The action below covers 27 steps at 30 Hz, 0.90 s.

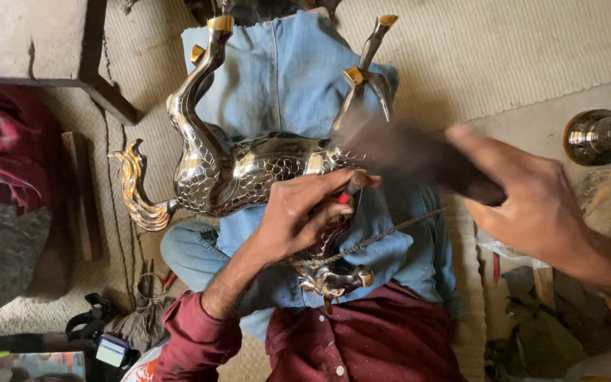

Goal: The person sits on the floor with a silvered metal horse sculpture on their lap and decorates its surface by hand. They hold a small punch against the figure and strike it repeatedly with a wooden mallet, repositioning the punch to work different spots, and at the start they pull a rope tied around the sculpture.

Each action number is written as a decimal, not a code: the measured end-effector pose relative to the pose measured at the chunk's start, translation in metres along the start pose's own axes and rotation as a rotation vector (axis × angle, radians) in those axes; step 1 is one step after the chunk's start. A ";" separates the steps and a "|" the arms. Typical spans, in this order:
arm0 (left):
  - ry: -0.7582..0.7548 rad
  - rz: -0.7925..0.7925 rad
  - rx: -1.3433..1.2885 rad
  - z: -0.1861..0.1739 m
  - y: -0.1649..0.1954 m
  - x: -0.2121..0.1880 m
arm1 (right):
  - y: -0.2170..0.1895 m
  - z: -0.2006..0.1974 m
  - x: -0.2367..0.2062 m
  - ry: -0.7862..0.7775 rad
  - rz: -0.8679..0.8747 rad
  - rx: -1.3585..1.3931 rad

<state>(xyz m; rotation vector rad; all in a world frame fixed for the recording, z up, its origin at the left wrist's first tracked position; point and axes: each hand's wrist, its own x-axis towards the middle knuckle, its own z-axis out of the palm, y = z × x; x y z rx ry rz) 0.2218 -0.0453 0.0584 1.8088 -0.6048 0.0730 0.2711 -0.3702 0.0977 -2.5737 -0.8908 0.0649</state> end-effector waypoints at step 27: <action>-0.037 -0.033 -0.022 -0.005 0.002 0.001 | -0.012 -0.007 -0.002 0.029 0.162 0.168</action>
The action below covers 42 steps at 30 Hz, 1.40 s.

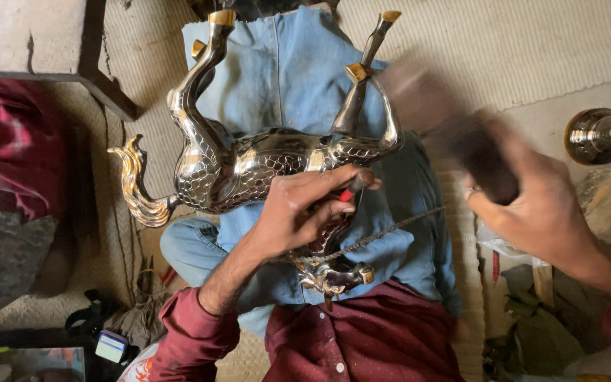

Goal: The person sits on the floor with a silvered metal horse sculpture on their lap and decorates its surface by hand. They hold a small punch against the figure and strike it repeatedly with a wooden mallet, repositioning the punch to work different spots, and at the start they pull a rope tied around the sculpture.

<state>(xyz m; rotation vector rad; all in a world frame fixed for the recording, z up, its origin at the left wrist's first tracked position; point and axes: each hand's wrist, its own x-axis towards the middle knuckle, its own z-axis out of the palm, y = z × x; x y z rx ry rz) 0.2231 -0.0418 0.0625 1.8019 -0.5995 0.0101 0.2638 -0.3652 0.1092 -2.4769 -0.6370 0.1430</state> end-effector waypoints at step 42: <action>-0.004 0.045 0.000 -0.002 -0.003 0.002 | 0.006 0.005 -0.004 -0.003 0.115 0.172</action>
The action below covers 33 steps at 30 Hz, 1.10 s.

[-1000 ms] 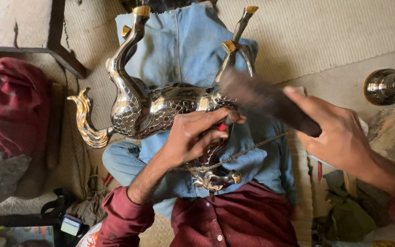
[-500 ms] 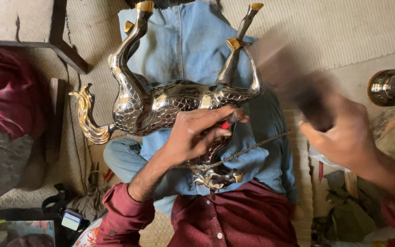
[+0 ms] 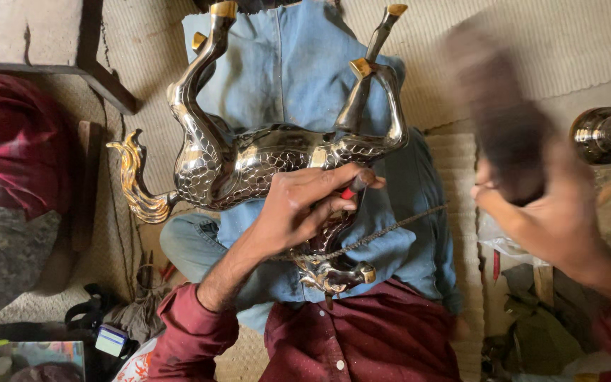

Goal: The person sits on the floor with a silvered metal horse sculpture on their lap and decorates its surface by hand. They hold a small punch against the figure and strike it repeatedly with a wooden mallet, repositioning the punch to work different spots, and at the start they pull a rope tied around the sculpture.

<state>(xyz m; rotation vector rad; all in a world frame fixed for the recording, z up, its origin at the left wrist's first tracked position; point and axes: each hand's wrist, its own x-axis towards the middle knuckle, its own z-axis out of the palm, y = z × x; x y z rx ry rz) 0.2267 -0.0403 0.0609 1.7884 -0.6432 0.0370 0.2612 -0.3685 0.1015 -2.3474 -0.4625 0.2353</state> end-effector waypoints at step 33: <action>-0.003 -0.010 0.039 0.003 -0.005 -0.001 | -0.009 -0.001 0.017 -0.030 -0.325 -0.170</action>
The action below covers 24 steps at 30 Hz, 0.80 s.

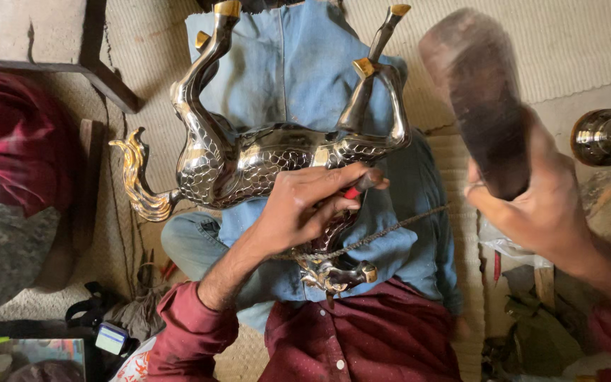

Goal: The person sits on the floor with a silvered metal horse sculpture on their lap and decorates its surface by hand. They hold a small punch against the figure and strike it repeatedly with a wooden mallet, repositioning the punch to work different spots, and at the start they pull a rope tied around the sculpture.

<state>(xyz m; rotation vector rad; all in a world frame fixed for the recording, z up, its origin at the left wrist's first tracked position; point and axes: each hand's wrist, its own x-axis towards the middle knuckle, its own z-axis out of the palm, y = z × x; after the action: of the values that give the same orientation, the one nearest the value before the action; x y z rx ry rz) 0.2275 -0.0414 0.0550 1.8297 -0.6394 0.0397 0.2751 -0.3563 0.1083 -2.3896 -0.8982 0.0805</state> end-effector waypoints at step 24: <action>-0.018 0.015 0.121 0.003 -0.013 -0.005 | -0.003 -0.002 -0.008 -0.008 0.020 -0.248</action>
<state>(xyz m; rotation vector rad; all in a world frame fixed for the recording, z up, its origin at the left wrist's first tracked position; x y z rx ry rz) 0.2282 -0.0390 0.0413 1.9437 -0.6755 0.0735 0.2677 -0.3600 0.1109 -2.6292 -0.9347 -0.0147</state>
